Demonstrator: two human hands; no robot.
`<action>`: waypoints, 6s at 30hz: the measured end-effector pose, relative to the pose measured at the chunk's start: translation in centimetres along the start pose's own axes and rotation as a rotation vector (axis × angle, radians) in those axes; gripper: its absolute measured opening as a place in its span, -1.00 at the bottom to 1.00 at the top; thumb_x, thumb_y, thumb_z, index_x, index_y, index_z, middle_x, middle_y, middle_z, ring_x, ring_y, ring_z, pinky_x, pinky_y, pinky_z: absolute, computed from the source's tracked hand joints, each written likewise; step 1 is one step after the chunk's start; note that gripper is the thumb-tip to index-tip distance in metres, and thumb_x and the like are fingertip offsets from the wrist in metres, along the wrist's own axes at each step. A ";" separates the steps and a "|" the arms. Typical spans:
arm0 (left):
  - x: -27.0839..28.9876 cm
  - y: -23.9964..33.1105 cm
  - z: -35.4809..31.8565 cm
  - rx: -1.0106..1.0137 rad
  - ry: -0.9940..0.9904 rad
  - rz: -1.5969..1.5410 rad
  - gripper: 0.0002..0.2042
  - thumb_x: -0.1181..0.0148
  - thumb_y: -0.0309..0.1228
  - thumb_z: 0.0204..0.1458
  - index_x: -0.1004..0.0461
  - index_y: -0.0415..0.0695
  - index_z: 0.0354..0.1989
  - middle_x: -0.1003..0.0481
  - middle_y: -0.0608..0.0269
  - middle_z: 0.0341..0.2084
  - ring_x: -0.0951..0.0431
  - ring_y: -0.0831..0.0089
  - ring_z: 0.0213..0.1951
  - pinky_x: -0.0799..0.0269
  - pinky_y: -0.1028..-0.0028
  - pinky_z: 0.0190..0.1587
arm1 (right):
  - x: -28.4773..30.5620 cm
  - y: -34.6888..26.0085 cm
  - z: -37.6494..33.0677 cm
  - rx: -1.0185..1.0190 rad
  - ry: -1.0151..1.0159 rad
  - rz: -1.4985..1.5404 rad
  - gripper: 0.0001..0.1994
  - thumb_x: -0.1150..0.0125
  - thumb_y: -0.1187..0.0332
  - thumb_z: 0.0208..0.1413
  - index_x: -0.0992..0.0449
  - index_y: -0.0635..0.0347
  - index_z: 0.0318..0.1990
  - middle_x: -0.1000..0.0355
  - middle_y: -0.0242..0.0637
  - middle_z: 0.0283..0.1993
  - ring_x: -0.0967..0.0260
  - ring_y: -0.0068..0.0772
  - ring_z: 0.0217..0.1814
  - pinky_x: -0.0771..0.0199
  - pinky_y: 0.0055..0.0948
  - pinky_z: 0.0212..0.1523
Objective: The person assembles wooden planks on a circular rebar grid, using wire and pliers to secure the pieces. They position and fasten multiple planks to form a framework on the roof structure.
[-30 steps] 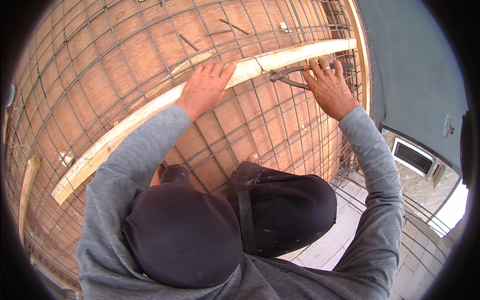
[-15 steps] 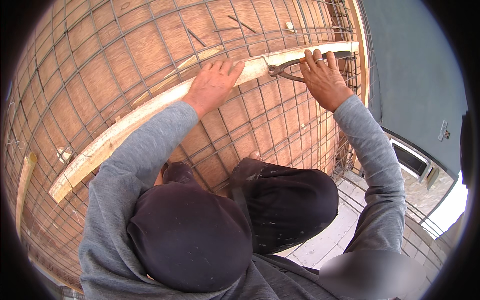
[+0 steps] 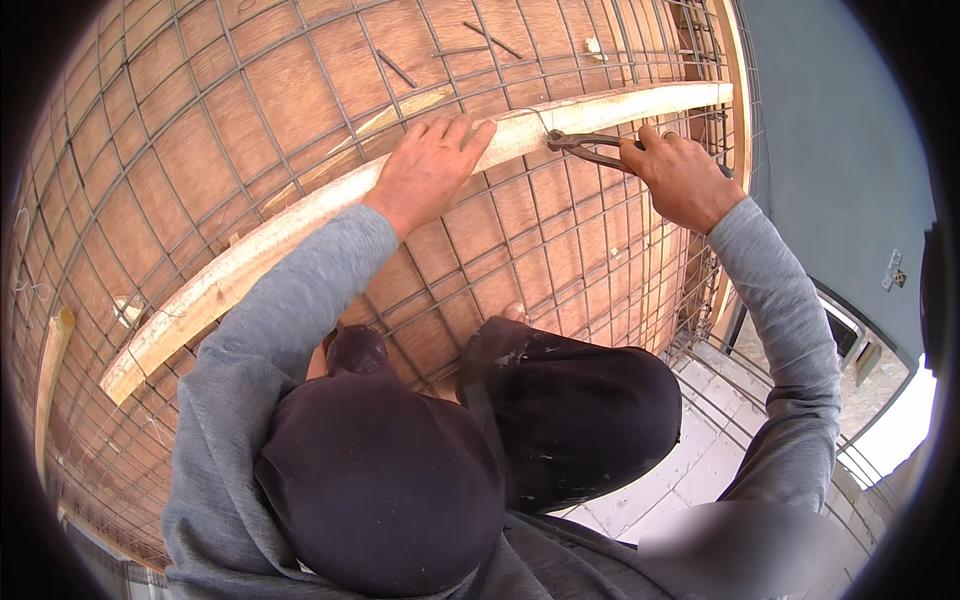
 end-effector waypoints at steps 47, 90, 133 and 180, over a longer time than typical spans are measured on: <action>0.6 12.2 9.8 -0.297 0.260 -0.539 -0.22 -0.44 -0.32 -0.09 -0.22 -0.02 0.37 -0.42 0.05 0.07 -0.42 0.13 0.15 -0.39 0.10 0.16 | -5.4 -1.0 -1.9 -0.368 -0.658 1.749 -0.67 -0.40 0.49 0.05 -0.39 0.39 -0.11 -0.53 -0.11 -0.40 -0.57 -0.33 -0.51 -0.59 -0.41 -0.51; 1.9 13.6 11.9 -0.322 0.461 -0.743 -0.79 -0.33 -0.35 -0.04 -0.46 -0.13 -0.31 -0.44 0.23 -0.53 -0.57 0.18 -0.41 -0.46 0.19 -0.36 | -4.2 0.6 -7.3 -0.560 -0.635 1.527 -0.53 -0.03 0.03 0.37 -0.51 0.38 -0.17 -0.41 -0.18 -0.63 -0.51 -0.29 -0.50 -0.53 -0.21 -0.41; -0.9 13.8 14.7 -0.550 -0.215 -0.789 -0.72 -0.33 -0.34 -0.14 -0.49 -0.05 -0.21 -0.53 0.25 -0.40 -0.59 0.08 -0.27 -0.44 0.12 -0.26 | -4.4 1.5 -7.9 -0.224 0.005 0.794 -0.50 -0.28 0.26 0.11 -0.37 0.40 0.12 -0.55 0.02 -0.16 -0.52 -0.11 -0.47 -0.50 -0.14 -0.42; 29.9 48.1 -54.6 2.252 -0.316 -0.907 -0.70 -0.17 -0.25 0.09 -0.66 -0.01 -0.03 -0.61 -0.03 -0.04 -0.59 0.06 0.07 -0.48 0.18 0.15 | 9.7 8.1 -34.5 -0.404 -0.357 1.649 -0.91 -0.22 0.46 -0.05 -0.48 0.27 -0.39 -0.42 -0.30 -0.58 -0.32 -0.47 -0.65 -0.30 -0.44 -0.65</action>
Point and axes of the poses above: each hand's wrist, its own z-axis towards the middle knuckle, its own x-axis out of the back of the hand, y = z × x, the point moved 7 cm from there along z, towards the middle knuckle
